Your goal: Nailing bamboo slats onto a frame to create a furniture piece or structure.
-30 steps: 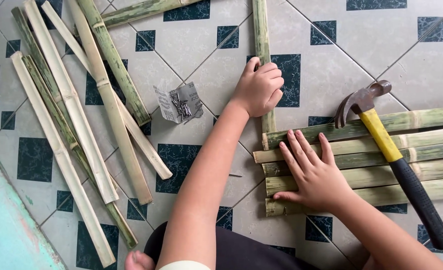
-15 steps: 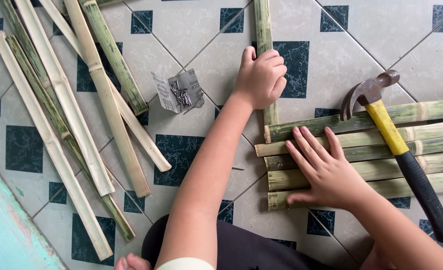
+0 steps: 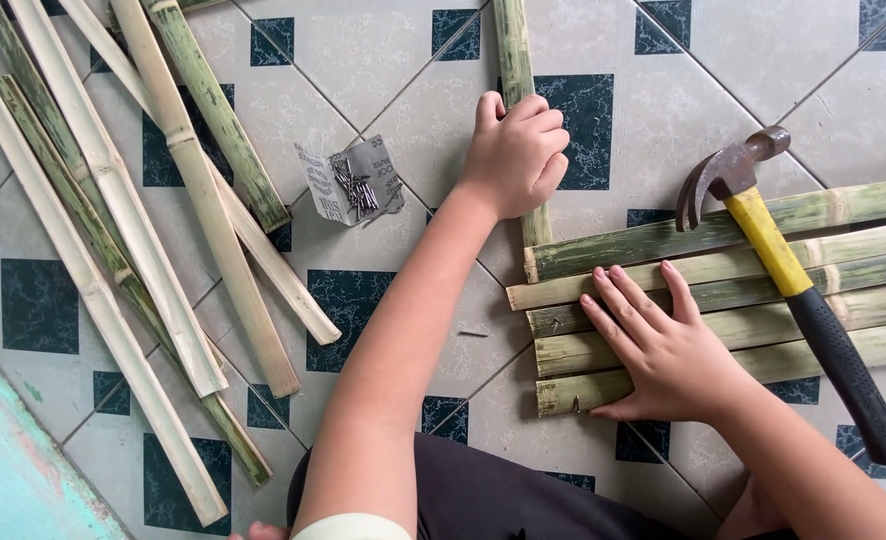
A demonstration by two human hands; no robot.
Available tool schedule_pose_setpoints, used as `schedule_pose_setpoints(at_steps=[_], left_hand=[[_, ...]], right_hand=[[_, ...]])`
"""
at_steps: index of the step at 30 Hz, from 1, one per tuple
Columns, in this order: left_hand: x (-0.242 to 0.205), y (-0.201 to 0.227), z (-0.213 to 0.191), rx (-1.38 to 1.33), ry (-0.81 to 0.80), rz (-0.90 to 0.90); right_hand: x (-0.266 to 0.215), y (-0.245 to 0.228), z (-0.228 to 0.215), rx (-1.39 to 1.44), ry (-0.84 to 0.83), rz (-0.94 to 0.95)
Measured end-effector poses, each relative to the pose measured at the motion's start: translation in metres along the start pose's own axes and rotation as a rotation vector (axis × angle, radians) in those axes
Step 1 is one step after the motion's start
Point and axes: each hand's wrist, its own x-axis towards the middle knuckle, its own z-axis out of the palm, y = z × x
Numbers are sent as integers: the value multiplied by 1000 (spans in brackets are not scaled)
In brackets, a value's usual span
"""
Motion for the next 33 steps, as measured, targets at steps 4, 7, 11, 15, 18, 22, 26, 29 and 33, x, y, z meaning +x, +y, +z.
schedule_pose_setpoints(at_steps=[4,7,11,15,18,22,26,29,33], left_hand=[[-3,-5,-4,-38,-1,37],[-4,-9,-13,-36,-24,46],[-12,-9,-18,-10,-62,61],[-13,-7,-19,15,-82,61],[-15,-6,-21,-23,-88,34],[-26,-9,-18,3,-192,-29],[-29,-11,-15,-100,-188,-169],[-31,-6,-18,-123,-166,-201],[-39,-2,-17,-332,-117,-339]], right_hand=[[1,0,0,3,-5,-1],[5,2,0,7,9,-18],[4,1,1,20,9,-32],[5,4,0,16,16,-43],[4,3,0,20,30,-41],[3,2,1,19,40,-46],[6,1,3,-34,177,-69],[5,1,4,-28,197,-76],[4,1,4,-29,213,-86]])
